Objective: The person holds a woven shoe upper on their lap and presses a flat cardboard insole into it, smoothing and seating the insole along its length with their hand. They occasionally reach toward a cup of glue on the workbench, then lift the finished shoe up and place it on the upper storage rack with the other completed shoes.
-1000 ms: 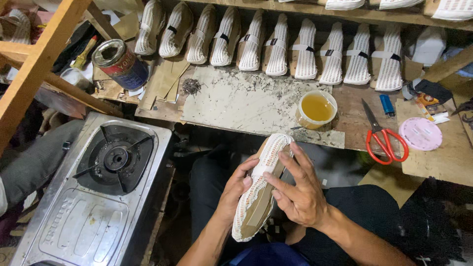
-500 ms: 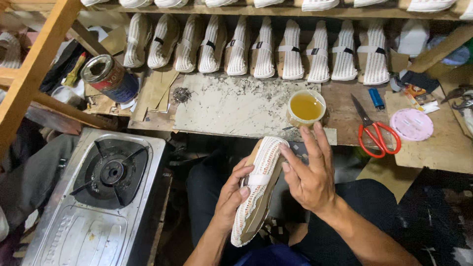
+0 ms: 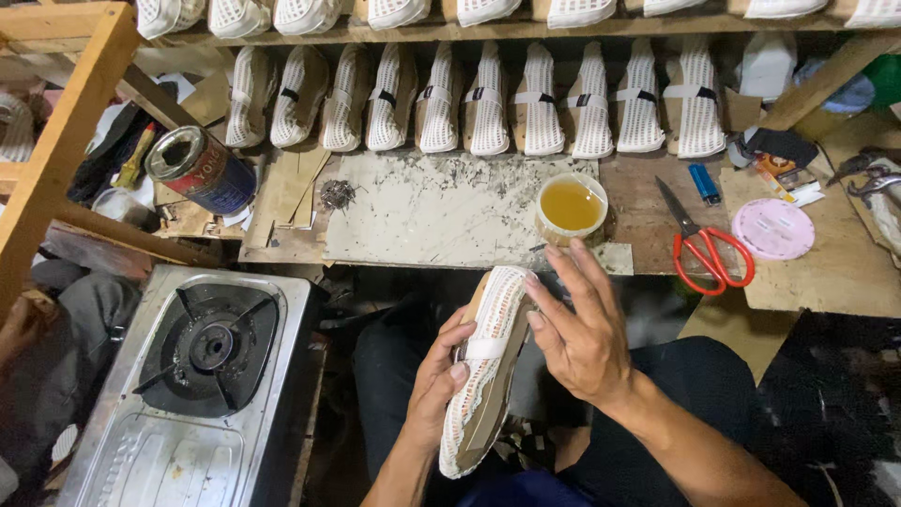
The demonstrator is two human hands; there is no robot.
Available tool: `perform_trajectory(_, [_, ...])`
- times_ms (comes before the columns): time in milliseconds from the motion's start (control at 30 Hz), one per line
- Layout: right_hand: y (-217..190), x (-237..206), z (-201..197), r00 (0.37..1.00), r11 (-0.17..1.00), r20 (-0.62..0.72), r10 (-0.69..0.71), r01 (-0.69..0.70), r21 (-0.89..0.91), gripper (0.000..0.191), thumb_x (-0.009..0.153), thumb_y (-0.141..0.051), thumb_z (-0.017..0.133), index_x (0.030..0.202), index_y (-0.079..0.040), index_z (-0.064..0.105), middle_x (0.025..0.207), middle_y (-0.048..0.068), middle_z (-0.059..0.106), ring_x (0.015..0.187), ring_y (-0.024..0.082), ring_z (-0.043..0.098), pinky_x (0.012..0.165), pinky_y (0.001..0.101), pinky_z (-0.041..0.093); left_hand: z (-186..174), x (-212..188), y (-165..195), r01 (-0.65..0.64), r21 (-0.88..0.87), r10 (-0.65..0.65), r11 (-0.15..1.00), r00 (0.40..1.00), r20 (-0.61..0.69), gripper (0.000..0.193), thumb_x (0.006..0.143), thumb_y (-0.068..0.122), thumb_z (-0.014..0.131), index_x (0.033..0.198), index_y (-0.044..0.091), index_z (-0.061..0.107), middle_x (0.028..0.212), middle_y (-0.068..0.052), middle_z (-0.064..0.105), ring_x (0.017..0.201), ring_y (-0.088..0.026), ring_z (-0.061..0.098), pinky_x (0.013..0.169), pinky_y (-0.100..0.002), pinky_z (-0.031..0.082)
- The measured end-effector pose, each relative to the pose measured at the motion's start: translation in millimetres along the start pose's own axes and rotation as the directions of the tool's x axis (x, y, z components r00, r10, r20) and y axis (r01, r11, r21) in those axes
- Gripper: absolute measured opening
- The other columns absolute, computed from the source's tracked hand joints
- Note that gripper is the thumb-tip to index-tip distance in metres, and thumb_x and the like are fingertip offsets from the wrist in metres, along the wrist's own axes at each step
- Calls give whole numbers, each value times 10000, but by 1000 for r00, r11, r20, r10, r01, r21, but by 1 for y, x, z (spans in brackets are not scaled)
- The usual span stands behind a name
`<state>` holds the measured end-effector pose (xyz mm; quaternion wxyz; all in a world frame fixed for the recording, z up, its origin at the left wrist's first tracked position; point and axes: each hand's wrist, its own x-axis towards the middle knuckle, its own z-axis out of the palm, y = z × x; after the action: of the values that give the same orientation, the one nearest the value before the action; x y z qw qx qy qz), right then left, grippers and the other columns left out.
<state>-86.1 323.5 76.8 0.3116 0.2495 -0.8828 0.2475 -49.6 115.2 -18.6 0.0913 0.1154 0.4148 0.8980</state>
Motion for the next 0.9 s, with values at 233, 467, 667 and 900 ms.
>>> perform_trajectory(233, [4, -1, -1, 998, 1000, 49, -28, 29, -4, 329, 944, -153, 663, 1226, -8, 750, 1479, 190, 536, 1478, 406, 395, 1208, 518, 357, -3, 0, -2, 16, -7, -16, 1000, 1000, -2, 597, 907, 310, 646, 1392, -17, 532, 1653, -207, 319, 1521, -341, 337, 1250, -489, 283])
perform_trajectory(467, [8, 0, 3, 998, 993, 64, 6, -13, 119, 316, 928, -159, 657, 1208, -55, 759, 1526, 220, 464, 1492, 436, 348, 1237, 528, 306, -10, -1, -4, 53, -41, -54, 998, 998, -32, 636, 903, 344, 651, 1397, -35, 522, 1635, -205, 355, 1505, -334, 373, 1236, -474, 312])
perform_trajectory(667, [12, 3, 4, 999, 988, 38, 13, -19, 151, 318, 938, -176, 630, 1210, -57, 744, 1565, 190, 432, 1510, 414, 349, 1275, 523, 294, -12, -1, -4, 112, -237, -122, 965, 992, -29, 697, 914, 389, 647, 1442, -29, 469, 1592, -194, 401, 1416, -319, 487, 1166, -479, 429])
perform_trajectory(900, [10, 2, 6, 997, 997, 26, -79, 78, 12, 280, 956, -203, 643, 1189, -87, 746, 1533, 166, 454, 1491, 414, 344, 1253, 509, 308, -11, -3, 3, 198, -293, -228, 935, 971, -72, 690, 913, 358, 641, 1472, 0, 452, 1480, -236, 508, 1262, -345, 611, 1043, -463, 538])
